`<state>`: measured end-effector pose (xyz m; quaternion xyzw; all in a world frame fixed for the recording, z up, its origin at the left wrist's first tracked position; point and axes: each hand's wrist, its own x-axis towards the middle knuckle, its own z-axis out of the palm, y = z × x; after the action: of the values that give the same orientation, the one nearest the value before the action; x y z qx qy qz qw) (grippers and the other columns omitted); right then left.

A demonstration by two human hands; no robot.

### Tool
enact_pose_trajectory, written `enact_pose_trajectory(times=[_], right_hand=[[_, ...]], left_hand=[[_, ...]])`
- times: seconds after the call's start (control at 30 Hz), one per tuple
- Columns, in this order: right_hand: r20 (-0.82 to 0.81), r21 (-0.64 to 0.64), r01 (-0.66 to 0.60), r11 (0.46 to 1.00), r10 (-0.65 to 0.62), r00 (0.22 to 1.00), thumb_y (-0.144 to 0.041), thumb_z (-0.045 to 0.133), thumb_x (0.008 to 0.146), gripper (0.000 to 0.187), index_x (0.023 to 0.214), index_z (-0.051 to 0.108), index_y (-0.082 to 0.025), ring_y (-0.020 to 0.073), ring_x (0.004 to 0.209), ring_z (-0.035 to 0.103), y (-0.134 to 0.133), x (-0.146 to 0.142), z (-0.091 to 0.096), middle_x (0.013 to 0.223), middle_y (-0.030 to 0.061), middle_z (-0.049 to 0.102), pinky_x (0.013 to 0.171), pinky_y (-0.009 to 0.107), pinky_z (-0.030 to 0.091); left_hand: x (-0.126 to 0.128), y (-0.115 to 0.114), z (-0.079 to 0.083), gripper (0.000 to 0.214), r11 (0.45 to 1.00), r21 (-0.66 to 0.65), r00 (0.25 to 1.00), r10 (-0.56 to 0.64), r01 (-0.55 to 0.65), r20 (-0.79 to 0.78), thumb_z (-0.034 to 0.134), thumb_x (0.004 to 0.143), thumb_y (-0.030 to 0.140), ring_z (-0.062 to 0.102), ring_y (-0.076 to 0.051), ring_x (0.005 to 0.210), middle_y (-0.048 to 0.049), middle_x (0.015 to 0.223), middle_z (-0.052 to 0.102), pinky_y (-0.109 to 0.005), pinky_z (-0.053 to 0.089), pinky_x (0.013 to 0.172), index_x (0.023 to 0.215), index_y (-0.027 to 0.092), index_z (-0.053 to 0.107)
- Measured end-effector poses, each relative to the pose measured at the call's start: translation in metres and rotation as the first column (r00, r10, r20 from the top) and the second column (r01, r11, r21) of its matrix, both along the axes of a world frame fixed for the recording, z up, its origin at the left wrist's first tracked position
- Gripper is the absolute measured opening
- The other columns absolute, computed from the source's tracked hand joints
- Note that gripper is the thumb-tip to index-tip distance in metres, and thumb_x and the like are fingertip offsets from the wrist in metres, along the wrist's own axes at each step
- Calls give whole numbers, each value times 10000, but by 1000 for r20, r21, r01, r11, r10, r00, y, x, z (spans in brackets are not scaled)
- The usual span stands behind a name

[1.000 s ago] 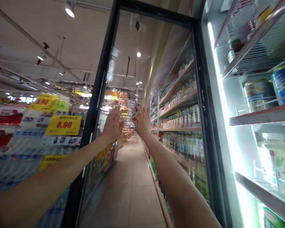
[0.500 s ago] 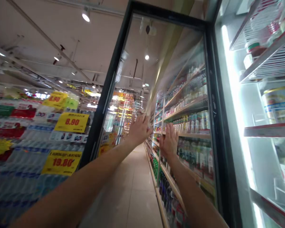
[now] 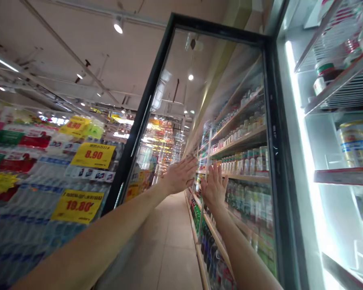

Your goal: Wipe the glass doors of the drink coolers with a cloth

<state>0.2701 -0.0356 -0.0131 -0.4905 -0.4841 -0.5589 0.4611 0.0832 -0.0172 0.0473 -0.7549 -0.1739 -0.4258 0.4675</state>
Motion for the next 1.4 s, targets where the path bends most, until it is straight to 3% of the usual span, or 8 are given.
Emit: enact_pose_trajectory(times=[0.07, 0.23, 0.43, 0.63, 0.83, 1.03, 1.23, 1.4], right_hand=[[12, -6, 10, 1000, -9, 1000, -341, 306, 901, 568, 1425, 229, -136, 258, 1369, 226, 0, 1, -1, 1451, 135, 329, 1080, 522, 204], [2, 3, 21, 1000, -21, 1000, -344, 290, 904, 571, 1431, 212, -139, 267, 1368, 228, 1, -1, -3, 1448, 141, 334, 1076, 531, 204], [9, 29, -3, 1000, 3, 1000, -332, 293, 908, 534, 1411, 271, -154, 252, 1354, 269, 1, 2, -4, 1437, 124, 359, 1070, 497, 226], [-12, 42, -20, 999, 20, 1000, -293, 320, 893, 548, 1419, 260, -152, 256, 1356, 264, 1, -1, -6, 1427, 133, 373, 1078, 511, 215], [-11, 32, -13, 999, 13, 1000, -301, 316, 897, 537, 1411, 282, -151, 249, 1355, 268, 2, -1, -6, 1432, 122, 369, 1077, 503, 225], [-8, 59, 9, 998, -9, 1000, -309, 303, 899, 516, 1380, 338, -127, 249, 1348, 281, 3, -1, -6, 1419, 128, 388, 1083, 494, 210], [7, 46, 0, 999, 0, 1000, -309, 321, 892, 533, 1394, 309, -130, 245, 1356, 258, 4, 1, -7, 1431, 131, 368, 1083, 485, 206], [5, 41, 0, 999, -1, 1000, -302, 315, 886, 548, 1406, 283, -132, 248, 1359, 242, 4, 2, -7, 1434, 135, 360, 1085, 497, 191]], left_hand=[[-1, 3, 5, 475, 1000, 21, 999, -7, 8, -49, 406, 867, 354, 272, -218, 1353, -85, 1439, 358, -388, 251, 1110, 1298, 155, 428], [-13, 10, 25, 508, 996, -86, 884, 32, 9, 466, 389, 850, 268, 218, -270, 1369, -162, 1455, 299, -443, 242, 1106, 1316, 66, 391], [17, 4, -1, 484, 998, 50, 999, -27, 29, -45, 399, 861, 293, 236, -196, 1367, -66, 1448, 345, -386, 209, 1123, 1330, 173, 397], [-19, 8, 20, 520, 997, -71, 884, 56, -26, 464, 398, 852, 267, 219, -266, 1369, -132, 1463, 294, -446, 217, 1113, 1340, 86, 374], [3, 10, -11, 507, 992, 95, 985, -61, 77, -162, 419, 851, 314, 267, -186, 1355, -83, 1415, 397, -347, 231, 1117, 1333, 159, 400], [-17, 15, 12, 522, 999, -36, 882, 4, 15, 471, 425, 828, 253, 230, -269, 1365, -155, 1441, 329, -442, 236, 1106, 1318, 74, 398], [-5, 16, -8, 513, 990, 114, 996, -73, 79, -49, 438, 831, 305, 282, -200, 1349, -93, 1418, 390, -369, 246, 1113, 1318, 146, 407], [-31, 20, -3, 516, 1000, 6, 891, 0, -3, 455, 419, 827, 242, 255, -257, 1358, -155, 1440, 331, -446, 273, 1087, 1318, 85, 392]])
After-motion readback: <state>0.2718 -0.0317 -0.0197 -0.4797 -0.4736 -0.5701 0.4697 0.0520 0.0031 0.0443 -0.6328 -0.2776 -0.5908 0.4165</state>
